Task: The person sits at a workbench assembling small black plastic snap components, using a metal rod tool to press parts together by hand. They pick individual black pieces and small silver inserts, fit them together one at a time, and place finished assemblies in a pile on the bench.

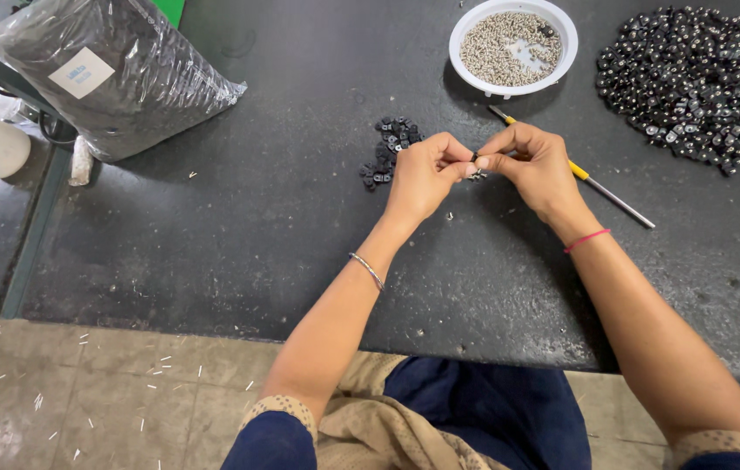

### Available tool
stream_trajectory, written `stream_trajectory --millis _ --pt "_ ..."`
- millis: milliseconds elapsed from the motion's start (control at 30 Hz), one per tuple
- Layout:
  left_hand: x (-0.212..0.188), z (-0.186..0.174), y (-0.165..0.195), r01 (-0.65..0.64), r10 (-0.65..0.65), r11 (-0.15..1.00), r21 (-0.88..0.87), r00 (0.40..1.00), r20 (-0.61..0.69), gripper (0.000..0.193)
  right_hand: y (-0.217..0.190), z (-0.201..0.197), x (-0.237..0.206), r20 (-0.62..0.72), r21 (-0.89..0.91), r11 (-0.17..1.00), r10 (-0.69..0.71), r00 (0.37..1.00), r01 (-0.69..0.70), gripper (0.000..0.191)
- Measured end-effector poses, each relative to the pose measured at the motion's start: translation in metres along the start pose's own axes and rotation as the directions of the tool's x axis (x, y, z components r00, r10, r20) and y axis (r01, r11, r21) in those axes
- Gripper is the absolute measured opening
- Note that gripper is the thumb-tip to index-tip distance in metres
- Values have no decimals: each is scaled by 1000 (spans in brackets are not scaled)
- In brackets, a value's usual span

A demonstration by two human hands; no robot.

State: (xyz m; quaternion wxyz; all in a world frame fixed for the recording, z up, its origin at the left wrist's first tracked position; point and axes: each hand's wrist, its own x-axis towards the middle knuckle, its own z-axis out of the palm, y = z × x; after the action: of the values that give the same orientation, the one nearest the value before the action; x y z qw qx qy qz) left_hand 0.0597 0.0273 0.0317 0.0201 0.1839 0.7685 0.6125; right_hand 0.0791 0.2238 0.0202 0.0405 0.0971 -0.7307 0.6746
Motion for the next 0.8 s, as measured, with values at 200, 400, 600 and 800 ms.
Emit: stream_trajectory --millis 200,400,600,800 --pt "-1 -1 6 -51 51 998 27 999 -2 8 -4 3 0 -24 31 999 20 999 -20 16" --pt "-6 -1 13 -138 140 979 151 990 -3 10 -3 0 -2 19 -38 999 9 1000 -8 14" --pt "-5 3 13 -151 152 982 111 988 0 11 4 -5 0 40 -38 999 -17 999 19 11" --pt "0 5 -3 -44 44 999 -6 998 47 10 -1 -7 1 83 -92 995 -34 996 42 11"
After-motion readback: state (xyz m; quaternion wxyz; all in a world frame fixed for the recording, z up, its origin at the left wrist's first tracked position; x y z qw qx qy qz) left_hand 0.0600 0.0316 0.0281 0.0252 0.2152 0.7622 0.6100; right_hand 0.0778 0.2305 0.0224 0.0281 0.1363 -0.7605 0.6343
